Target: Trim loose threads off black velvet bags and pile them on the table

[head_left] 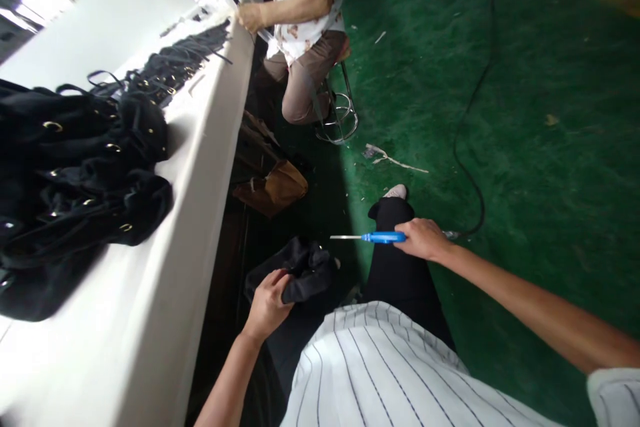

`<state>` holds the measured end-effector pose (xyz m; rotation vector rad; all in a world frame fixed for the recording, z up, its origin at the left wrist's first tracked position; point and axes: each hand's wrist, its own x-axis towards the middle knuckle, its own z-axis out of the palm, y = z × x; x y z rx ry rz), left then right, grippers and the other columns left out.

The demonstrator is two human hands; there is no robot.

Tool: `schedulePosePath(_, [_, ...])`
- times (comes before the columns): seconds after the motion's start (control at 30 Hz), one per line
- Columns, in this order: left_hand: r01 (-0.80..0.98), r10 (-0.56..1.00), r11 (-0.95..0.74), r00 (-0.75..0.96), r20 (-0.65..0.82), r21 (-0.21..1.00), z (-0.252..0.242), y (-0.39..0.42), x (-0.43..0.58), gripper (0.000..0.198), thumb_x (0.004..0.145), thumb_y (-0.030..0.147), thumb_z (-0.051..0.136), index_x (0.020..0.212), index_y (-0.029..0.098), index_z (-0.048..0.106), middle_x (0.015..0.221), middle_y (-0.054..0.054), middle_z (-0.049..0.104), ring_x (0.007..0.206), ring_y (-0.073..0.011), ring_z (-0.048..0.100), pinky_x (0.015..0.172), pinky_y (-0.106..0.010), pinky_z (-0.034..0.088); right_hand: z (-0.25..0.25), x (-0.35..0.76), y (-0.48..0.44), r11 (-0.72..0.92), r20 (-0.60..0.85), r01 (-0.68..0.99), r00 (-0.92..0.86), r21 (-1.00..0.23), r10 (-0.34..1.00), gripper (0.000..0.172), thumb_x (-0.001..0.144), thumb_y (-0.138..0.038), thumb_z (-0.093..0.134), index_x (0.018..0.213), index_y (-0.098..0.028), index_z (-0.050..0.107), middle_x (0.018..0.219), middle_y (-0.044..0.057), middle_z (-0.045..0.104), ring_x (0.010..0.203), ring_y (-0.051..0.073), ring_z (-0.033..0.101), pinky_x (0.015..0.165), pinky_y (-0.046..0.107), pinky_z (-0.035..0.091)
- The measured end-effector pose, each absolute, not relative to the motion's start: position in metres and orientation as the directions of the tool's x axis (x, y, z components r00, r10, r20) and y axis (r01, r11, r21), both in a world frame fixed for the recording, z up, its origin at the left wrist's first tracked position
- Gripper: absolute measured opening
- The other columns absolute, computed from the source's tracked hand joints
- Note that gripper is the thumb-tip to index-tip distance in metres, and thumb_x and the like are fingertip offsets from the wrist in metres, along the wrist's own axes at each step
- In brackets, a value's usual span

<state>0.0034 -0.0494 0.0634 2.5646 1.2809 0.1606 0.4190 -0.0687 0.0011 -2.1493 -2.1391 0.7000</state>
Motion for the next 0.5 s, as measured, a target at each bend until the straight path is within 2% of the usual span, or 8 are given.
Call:
schedulePosePath(0.07, [0.660,0.659,-0.745,0.751,-0.050,0.094,0.062,-0.051,0.011,0.028,0.076,0.004,0.054,0.098,0.015,0.068,0.108,-0.014,0.066,0.098,-0.0276,0.063,0.087,-0.042,0.051,0.003,0.418,-0.065,-0.079,-0.277,0.946,-0.012,-0.316,0.961,0.021,0.085,-0.036,0.055,0.079,-0.023,0.071,0.079,0.008,0.074,0.081,0.027,0.070,0.064,0.031,0.041])
schedulePosePath(0.13, [0.537,0.536,-0.843,0.839,-0.094,-0.021,0.056,-0.051,0.019,0.025,0.080,0.002,0.051,0.094,0.015,0.067,0.103,-0.014,0.066,0.092,-0.0271,0.062,0.081,-0.042,0.051,0.007,0.411,-0.061,-0.039,-0.255,0.942,-0.051,-0.333,0.966,0.022,0.086,-0.038,0.055,0.078,-0.024,0.070,0.079,0.007,0.074,0.082,0.027,0.070,0.066,0.030,0.042])
schedulePosePath(0.27, [0.404,0.407,-0.914,0.908,-0.106,-0.044,0.042,-0.047,0.040,0.016,0.091,0.011,0.049,0.085,0.016,0.063,0.091,-0.011,0.062,0.085,-0.0238,0.059,0.074,-0.037,0.047,0.014,0.388,-0.054,0.048,-0.217,0.934,-0.131,-0.353,0.967,0.023,0.086,-0.038,0.057,0.076,-0.022,0.071,0.080,0.008,0.074,0.079,0.026,0.070,0.066,0.030,0.043])
schedulePosePath(0.4, [0.298,0.301,-0.953,0.952,-0.057,-0.055,0.035,-0.041,0.063,0.020,0.095,0.017,0.048,0.077,0.017,0.057,0.083,-0.008,0.057,0.080,-0.0214,0.055,0.069,-0.035,0.042,0.021,0.373,-0.051,0.084,-0.200,0.933,-0.162,-0.349,0.966,0.019,0.082,-0.036,0.061,0.074,-0.023,0.071,0.077,0.007,0.075,0.078,0.026,0.071,0.065,0.029,0.045])
schedulePosePath(0.5, [0.237,0.238,-0.970,0.971,-0.019,-0.059,0.031,-0.038,0.076,0.022,0.096,0.017,0.048,0.075,0.017,0.055,0.079,-0.007,0.055,0.076,-0.0203,0.052,0.066,-0.035,0.039,0.028,0.364,-0.049,0.085,-0.180,0.935,-0.155,-0.345,0.971,0.021,0.085,-0.034,0.058,0.078,-0.021,0.072,0.079,0.010,0.075,0.079,0.027,0.072,0.066,0.030,0.047])
